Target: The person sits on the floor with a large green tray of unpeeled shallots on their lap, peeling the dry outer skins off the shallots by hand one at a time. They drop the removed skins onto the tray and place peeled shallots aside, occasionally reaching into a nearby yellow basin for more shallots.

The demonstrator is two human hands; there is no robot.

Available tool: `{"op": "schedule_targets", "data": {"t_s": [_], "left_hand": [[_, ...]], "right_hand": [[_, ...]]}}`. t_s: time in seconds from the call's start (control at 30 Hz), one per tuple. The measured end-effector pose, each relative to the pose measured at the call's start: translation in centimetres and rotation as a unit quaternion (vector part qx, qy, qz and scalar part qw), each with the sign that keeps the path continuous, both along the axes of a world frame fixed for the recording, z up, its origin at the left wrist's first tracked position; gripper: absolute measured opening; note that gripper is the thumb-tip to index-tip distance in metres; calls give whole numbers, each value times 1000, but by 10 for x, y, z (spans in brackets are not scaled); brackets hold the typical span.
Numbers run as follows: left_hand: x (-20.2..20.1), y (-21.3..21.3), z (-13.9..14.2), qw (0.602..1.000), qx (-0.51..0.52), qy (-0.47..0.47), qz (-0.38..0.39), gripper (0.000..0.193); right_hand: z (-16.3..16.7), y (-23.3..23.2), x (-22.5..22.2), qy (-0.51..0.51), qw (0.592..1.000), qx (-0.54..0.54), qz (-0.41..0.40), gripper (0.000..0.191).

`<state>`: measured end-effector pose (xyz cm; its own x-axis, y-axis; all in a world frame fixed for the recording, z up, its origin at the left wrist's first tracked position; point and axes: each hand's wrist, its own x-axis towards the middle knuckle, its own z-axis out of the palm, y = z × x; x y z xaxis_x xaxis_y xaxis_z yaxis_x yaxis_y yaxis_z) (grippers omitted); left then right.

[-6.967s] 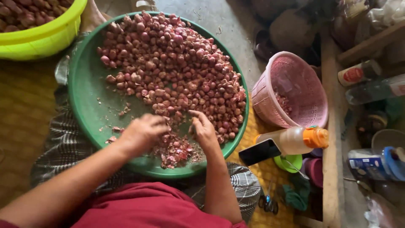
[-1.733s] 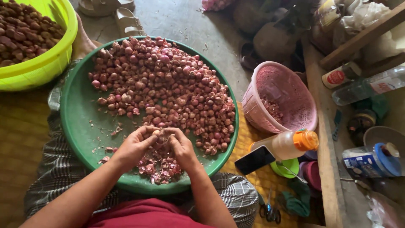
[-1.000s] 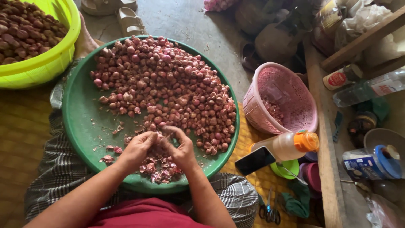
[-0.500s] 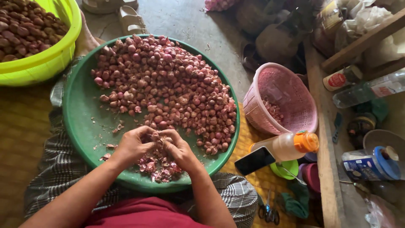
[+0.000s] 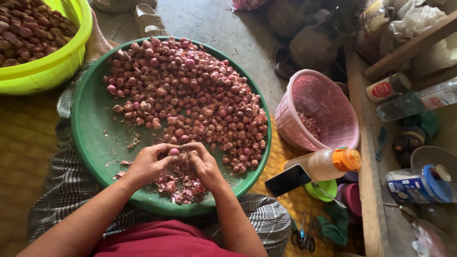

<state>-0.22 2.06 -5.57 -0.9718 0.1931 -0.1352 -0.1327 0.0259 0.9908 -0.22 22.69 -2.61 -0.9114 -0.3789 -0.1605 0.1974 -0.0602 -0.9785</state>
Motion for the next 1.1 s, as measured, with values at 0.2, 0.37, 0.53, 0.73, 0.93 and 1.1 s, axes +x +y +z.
{"op": "schedule_targets", "data": {"t_s": [0.2,0.37,0.53,0.73,0.93,1.1], "left_hand": [[-2,-7,30,990,-79,106,47,22],[-61,-105,84,836,-284,411,227,13],[-66,-117,72,772,-381,465,203,36],[-34,-6,20,793,-452,408,-7,10],[-33,7,-29,886,-350,305,-12,15],[-26,4,-18,997,-69,-47,3,19]], "right_hand": [[-10,3,-7,163,986,27,12,25],[-10,8,-10,52,995,71,-41,29],[-8,19,-12,20,989,109,-96,35],[-13,17,-18,232,950,175,-118,27],[0,9,-7,42,990,109,-76,30],[4,0,-5,169,979,109,-21,28]]}}
